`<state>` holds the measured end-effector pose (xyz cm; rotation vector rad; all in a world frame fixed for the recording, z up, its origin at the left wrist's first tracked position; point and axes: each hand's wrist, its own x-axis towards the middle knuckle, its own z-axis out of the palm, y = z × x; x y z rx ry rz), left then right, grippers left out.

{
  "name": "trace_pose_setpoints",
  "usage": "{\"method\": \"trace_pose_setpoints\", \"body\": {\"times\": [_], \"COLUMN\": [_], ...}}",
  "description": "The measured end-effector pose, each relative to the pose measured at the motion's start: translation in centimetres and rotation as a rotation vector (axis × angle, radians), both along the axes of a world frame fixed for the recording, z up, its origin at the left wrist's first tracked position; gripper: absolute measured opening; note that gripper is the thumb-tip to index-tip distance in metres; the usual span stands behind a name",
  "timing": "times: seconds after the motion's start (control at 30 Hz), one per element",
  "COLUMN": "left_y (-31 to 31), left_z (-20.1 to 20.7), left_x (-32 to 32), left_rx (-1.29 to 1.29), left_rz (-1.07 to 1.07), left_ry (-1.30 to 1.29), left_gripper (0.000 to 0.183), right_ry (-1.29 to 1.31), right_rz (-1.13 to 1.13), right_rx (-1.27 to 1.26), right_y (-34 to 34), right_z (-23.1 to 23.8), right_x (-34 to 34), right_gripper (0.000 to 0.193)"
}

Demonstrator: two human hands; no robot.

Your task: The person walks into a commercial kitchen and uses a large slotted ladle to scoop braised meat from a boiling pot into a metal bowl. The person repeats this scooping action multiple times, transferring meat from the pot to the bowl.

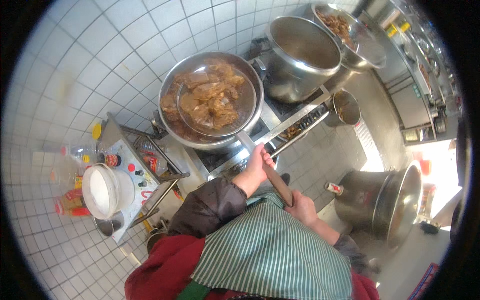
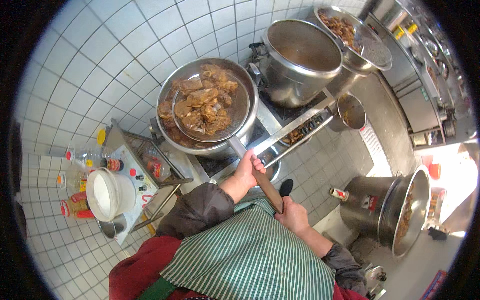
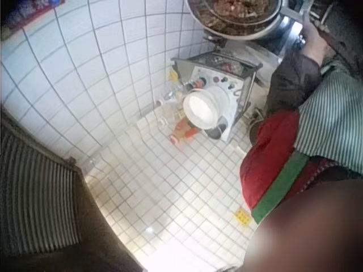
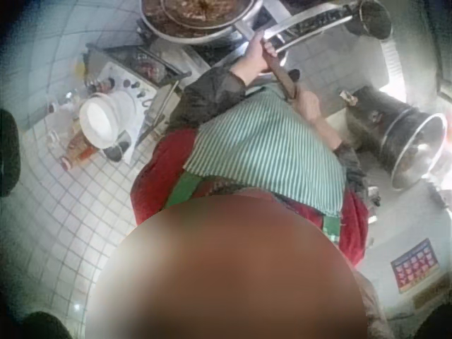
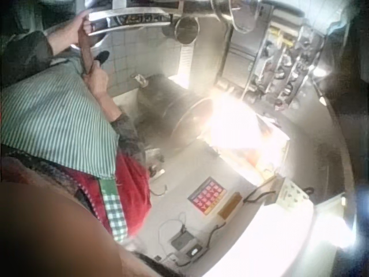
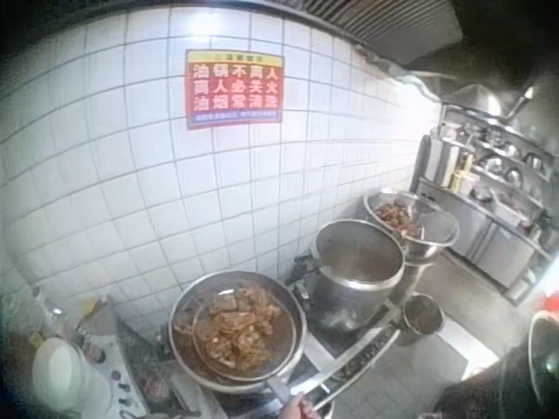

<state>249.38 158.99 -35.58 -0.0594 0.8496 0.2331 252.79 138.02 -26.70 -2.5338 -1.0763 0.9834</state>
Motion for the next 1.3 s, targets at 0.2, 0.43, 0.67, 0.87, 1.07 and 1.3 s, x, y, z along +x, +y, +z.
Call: {"method": "trace_pose_setpoints", "body": {"times": [0.2, 0.43, 0.67, 0.87, 1.07, 1.3], "left_y": [0.0, -0.7, -6.6, -18.4, -34.3, -50.5], "left_z": [1.9, 5.7, 11.3, 13.3, 15.1, 15.0], "left_x": [-1.2, -3.9, -5.9, -0.9, 9.1, 19.6], "left_rx": [-0.019, 0.112, 0.194, 0.276, 0.246, 0.178], "left_rz": [-0.007, -0.038, -0.009, -0.108, -0.353, -0.885], "left_ry": [0.013, -0.047, 0.085, 0.126, -0.021, -0.175], "left_gripper": [0.037, 0.043, 0.042, 0.042, 0.039, 0.039], "right_ry": [0.022, 0.245, 0.33, 0.371, 0.614, -0.009], "right_rz": [0.05, 0.056, 0.068, -0.121, -0.575, -0.754], "right_rx": [-0.035, -0.089, 0.14, 0.225, 0.268, 0.252], "right_y": [-0.3, -1.8, -8.8, -21.4, -38.0, -50.2], "right_z": [1.5, 5.7, 8.0, 7.1, 8.9, 10.3], "right_x": [-0.5, -0.9, -1.7, 0.2, 4.4, 2.5], "right_gripper": [0.048, 0.025, 0.023, 0.04, 0.061, 0.036]}}
